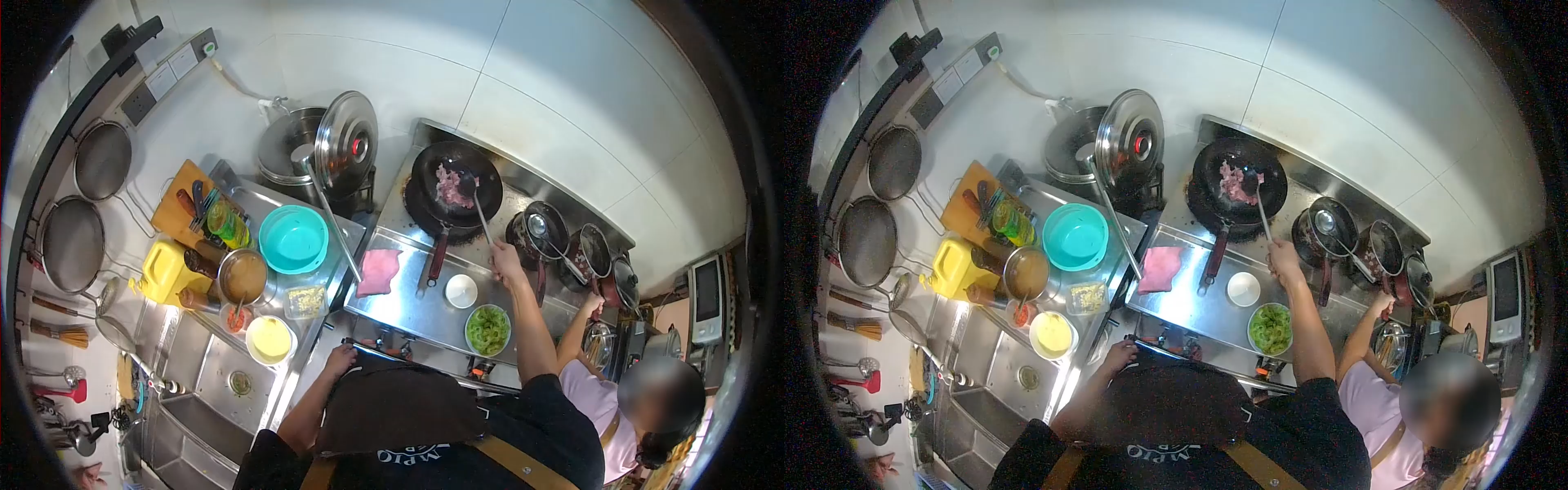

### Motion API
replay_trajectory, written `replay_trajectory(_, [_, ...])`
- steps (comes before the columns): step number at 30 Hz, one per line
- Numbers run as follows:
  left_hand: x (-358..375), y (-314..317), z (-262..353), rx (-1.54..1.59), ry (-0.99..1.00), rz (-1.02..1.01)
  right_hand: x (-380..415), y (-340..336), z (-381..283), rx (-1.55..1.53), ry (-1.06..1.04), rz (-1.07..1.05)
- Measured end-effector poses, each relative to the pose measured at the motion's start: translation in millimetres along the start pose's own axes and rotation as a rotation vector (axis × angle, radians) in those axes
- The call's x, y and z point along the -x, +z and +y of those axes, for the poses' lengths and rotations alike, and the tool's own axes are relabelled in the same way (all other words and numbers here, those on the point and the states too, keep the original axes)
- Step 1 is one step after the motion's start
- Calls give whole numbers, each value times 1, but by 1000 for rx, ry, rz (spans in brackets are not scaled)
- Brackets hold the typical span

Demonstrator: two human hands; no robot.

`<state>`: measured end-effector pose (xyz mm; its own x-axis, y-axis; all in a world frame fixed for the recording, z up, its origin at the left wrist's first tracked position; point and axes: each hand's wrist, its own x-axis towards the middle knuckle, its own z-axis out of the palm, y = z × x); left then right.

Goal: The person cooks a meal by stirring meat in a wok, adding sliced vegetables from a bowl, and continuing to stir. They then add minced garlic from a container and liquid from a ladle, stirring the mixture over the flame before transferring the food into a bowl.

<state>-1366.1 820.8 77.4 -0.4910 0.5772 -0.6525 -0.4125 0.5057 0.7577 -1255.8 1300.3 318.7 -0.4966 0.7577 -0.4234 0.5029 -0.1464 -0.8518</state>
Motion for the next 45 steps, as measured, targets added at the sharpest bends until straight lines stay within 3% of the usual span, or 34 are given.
replay_trajectory(5, [-1, 11, 0, -69, -10, -40, -2, 14, -6, -26, 67, -28])
replay_trajectory(10, [-9, 6, -4, 13, -52, 4, -9, -18, -15, -278, 177, 67])
replay_trajectory(13, [-12, -1, -17, 2, -37, 20, -30, -44, -31, -587, 342, -89])
replay_trajectory(17, [6, 2, -3, -34, -18, 8, -118, -53, -48, -856, 521, -205])
replay_trajectory(20, [9, 6, -2, -47, -36, 9, -156, -42, -71, -588, 449, -392])
replay_trajectory(23, [10, 8, 1, -55, -46, 17, -114, -5, -111, 172, 25, -259])
replay_trajectory(27, [6, 9, -13, -22, -18, 21, -113, 4, -87, 1319, -453, -102])
replay_trajectory(29, [4, 7, -13, -37, -8, -2, -43, 2, -114, 1403, -363, -7])
replay_trajectory(35, [8, -5, -8, -47, -15, -14, 32, -37, -121, 1493, -267, 15])
replay_trajectory(39, [2, -6, -12, -61, -10, -35, 33, -41, -85, 1413, -350, -10])
replay_trajectory(45, [0, 0, 6, -184, 39, -42, -12, 7, -30, 1072, -292, 216])
